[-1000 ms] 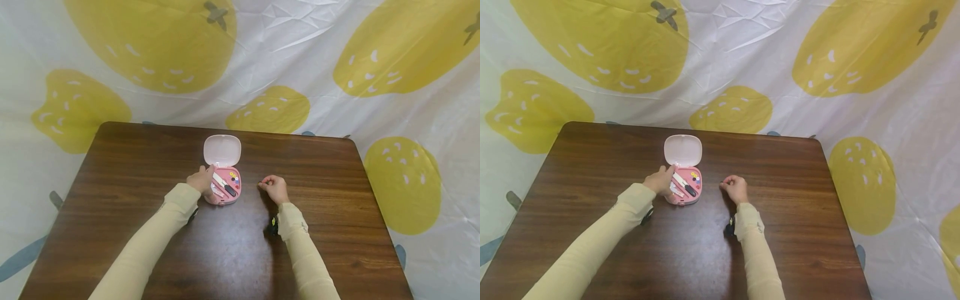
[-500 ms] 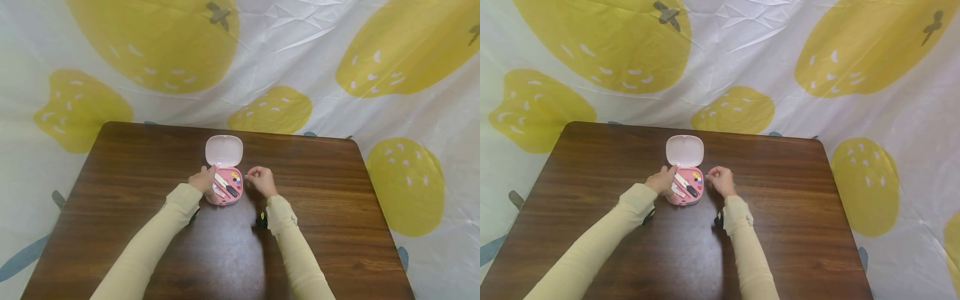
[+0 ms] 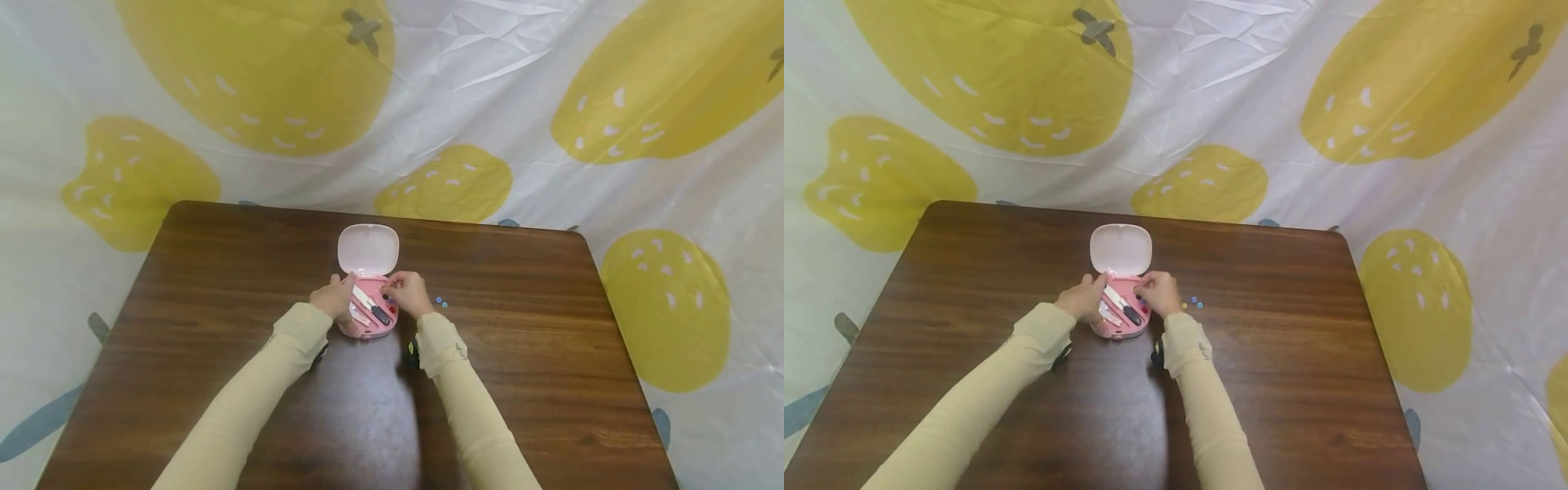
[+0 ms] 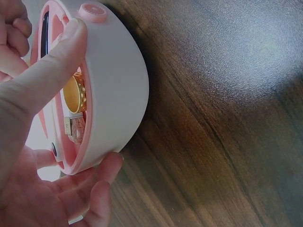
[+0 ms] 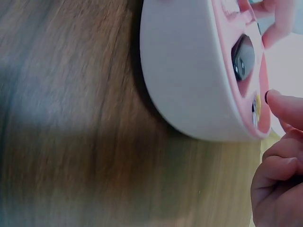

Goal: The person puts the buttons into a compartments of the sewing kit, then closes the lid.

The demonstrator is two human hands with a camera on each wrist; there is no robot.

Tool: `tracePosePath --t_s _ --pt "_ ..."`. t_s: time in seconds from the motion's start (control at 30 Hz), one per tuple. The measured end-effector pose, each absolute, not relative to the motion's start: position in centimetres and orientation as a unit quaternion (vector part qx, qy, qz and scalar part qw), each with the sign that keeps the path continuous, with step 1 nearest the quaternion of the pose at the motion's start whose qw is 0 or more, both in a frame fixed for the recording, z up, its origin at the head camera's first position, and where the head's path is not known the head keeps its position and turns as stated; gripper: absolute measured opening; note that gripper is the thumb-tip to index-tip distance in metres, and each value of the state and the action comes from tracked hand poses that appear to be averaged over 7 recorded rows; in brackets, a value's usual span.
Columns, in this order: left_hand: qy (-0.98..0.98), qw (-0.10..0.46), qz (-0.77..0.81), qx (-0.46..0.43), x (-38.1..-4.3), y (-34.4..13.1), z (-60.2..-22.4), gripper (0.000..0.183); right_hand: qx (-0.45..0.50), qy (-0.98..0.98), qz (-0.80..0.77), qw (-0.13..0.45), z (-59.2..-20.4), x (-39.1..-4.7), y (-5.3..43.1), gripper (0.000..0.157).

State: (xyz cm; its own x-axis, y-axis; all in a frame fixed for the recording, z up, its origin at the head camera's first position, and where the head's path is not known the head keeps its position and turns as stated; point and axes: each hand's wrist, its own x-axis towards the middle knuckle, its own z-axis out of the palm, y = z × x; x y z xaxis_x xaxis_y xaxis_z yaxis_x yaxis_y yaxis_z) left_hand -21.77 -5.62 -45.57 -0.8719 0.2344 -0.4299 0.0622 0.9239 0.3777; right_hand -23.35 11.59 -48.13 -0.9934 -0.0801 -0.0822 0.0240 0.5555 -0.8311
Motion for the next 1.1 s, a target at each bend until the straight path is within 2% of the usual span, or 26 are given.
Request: tracePosePath --t_s 0.63,1.1 --pt "0.950 0.239 0.183 0.078 -21.5 -5.6 -45.1 0.122 0.031 0.942 -0.325 0.076 -47.3 -23.5 9.9 0.011" --pt "0.950 0.245 0.181 0.072 -21.5 -5.5 -45.0 0.124 0.009 0.914 -0.406 -0.026 -47.1 -21.9 13.9 0.011"
